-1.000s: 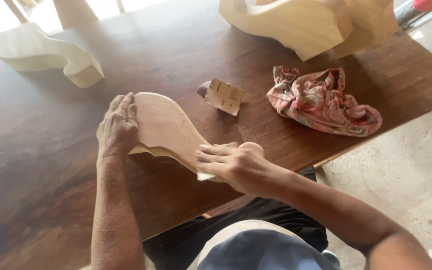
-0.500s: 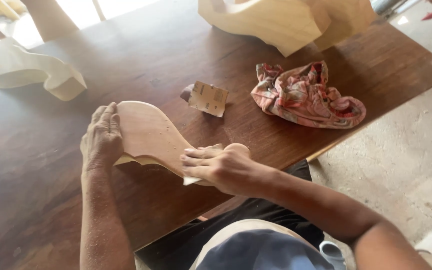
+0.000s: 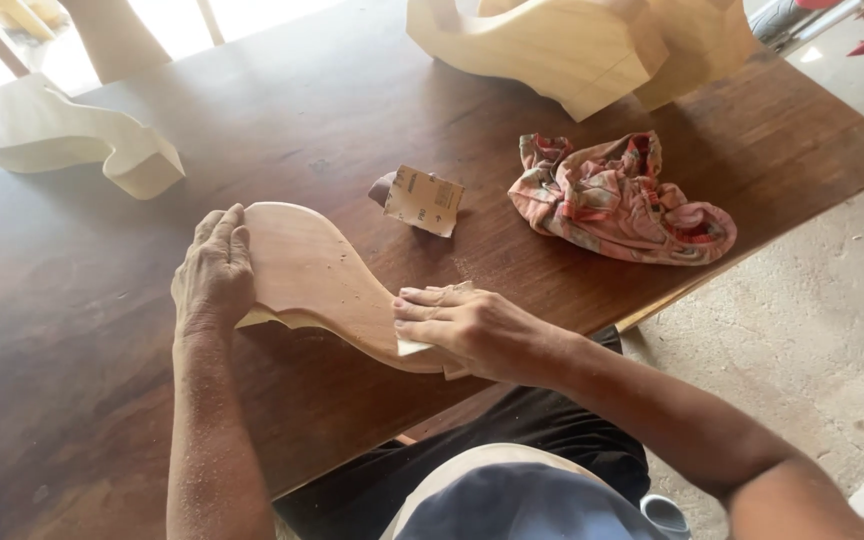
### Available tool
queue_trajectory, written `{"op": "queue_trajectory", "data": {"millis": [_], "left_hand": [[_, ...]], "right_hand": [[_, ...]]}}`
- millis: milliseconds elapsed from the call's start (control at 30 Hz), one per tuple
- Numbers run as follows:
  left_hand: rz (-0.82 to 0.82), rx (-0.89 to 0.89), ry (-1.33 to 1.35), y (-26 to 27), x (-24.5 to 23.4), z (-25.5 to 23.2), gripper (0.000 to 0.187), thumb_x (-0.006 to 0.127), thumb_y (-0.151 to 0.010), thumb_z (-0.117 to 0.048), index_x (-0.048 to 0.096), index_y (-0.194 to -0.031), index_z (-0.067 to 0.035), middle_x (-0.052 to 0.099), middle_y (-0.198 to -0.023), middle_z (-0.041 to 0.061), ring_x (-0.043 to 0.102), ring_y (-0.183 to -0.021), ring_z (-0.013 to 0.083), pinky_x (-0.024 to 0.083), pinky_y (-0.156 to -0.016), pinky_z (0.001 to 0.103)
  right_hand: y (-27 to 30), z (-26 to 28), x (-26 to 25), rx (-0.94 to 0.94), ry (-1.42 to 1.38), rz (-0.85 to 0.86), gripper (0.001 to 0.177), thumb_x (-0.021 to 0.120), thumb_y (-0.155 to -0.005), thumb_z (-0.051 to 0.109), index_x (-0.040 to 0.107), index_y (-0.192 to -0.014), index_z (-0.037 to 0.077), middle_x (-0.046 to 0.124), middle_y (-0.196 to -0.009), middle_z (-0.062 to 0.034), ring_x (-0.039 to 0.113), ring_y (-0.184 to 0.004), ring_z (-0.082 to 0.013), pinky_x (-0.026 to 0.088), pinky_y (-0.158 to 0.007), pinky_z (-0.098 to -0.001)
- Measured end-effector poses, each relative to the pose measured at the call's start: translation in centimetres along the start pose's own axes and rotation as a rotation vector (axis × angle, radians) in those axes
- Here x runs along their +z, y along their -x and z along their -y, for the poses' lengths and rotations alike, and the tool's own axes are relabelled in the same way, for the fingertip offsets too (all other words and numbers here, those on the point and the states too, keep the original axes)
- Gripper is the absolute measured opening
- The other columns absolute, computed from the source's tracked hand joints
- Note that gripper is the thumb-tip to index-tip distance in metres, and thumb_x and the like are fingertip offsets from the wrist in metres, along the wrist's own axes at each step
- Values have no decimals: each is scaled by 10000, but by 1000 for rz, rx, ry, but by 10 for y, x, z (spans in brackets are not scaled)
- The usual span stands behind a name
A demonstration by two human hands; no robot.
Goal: Sanding a carved wooden furniture component by hand using sandpaper.
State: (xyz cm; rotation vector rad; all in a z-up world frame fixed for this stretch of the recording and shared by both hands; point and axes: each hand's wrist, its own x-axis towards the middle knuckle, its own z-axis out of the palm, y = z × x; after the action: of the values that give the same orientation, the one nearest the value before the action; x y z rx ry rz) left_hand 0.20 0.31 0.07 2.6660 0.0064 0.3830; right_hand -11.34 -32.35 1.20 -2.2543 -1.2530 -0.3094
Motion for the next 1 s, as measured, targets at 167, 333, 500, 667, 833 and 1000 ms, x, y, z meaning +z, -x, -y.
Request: {"op": "queue_trajectory", "data": {"millis": [167,333,500,667,833,1000], "left_hand": [[34,-45,33,6,-5,-13,422,428,-1075,-351,582,-1444,-216,510,-1527,23,539,-1314,296,426,-1068,474],[-9,8,10,3,-2,-10,420,443,-1080,-345,583,-1443,-186,533,-1506,21,554,-1304,304,441,-1053,480],[-7,-2,-7,3,-4,-8,419,449,-1065,-345,587,-1433,-200,525,-1513,20,552,-1300,307,443,-1046,480],[6,20,5,0,2,-1,417,454,-1065,-331,592,-1435,-200,516,-1516,53,531,-1314,325,428,-1054,485],[-11,24,34,3,-2,-5,411,459,-1069,-321,590,-1434,-185,532,-1510,39,534,-1332,308,431,-1061,483],[1,-4,10,5,-5,-13,415,454,-1073,-335,583,-1439,-189,532,-1511,31,541,-1320,302,437,-1060,483]], "right_hand": [[52,-4,-16,13,61,32,328,724,-877,-3,717,-1202,48,678,-1345,-127,616,-1313,-254,475,-1164,-433],[48,-14,-3,32,176,18,290,683,-896,13,721,-1181,53,679,-1319,-116,616,-1311,-256,494,-1145,-421],[-26,-1,21,-73,104,1,270,712,-902,112,728,-1153,15,676,-1310,-167,624,-1274,-286,506,-1092,-406],[-11,1,15,-58,42,-15,255,716,-923,137,732,-1155,33,677,-1314,-157,631,-1276,-272,521,-1092,-391],[50,-1,-25,18,16,33,245,704,-893,67,741,-1133,94,703,-1297,-123,660,-1259,-255,549,-1095,-386],[23,-8,1,-20,113,41,278,708,-893,83,726,-1169,55,684,-1304,-148,649,-1262,-263,529,-1102,-412]]}}
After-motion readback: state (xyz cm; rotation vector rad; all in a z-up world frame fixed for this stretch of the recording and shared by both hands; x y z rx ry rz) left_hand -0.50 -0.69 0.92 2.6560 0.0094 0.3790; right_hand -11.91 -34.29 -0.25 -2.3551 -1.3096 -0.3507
